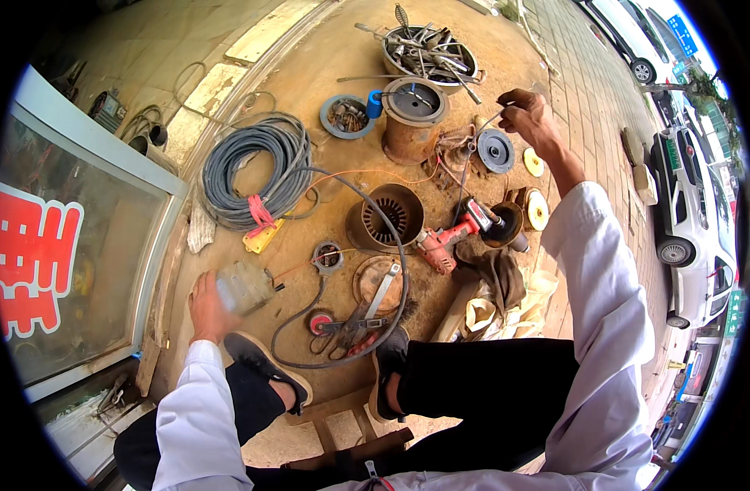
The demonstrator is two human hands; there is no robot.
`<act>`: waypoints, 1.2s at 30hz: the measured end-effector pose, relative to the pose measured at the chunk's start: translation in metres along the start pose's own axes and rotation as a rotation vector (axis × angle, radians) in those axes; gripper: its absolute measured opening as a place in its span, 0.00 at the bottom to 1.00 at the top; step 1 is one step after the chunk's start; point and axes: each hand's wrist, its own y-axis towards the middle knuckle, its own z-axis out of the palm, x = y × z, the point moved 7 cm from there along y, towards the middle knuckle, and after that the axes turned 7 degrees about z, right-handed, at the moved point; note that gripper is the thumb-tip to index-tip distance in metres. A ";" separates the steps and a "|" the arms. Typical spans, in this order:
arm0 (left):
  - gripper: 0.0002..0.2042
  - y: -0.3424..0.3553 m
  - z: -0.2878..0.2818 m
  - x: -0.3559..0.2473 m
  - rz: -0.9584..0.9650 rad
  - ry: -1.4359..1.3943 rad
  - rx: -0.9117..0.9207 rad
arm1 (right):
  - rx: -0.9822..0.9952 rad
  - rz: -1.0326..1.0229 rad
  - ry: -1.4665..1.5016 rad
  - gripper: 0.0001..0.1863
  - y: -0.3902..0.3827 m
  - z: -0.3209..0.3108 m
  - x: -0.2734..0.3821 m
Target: The person sits on a low stool and works on a small gray electrical box, using a screwdriver to tighten screws and connect wires. They handle a coiled gray cable, a red power tool, and various metal parts, repeatedly adjusting the box and its connections.
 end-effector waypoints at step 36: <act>0.61 0.001 0.004 -0.001 0.010 0.004 -0.025 | 0.006 -0.551 -0.809 0.06 0.029 0.127 0.015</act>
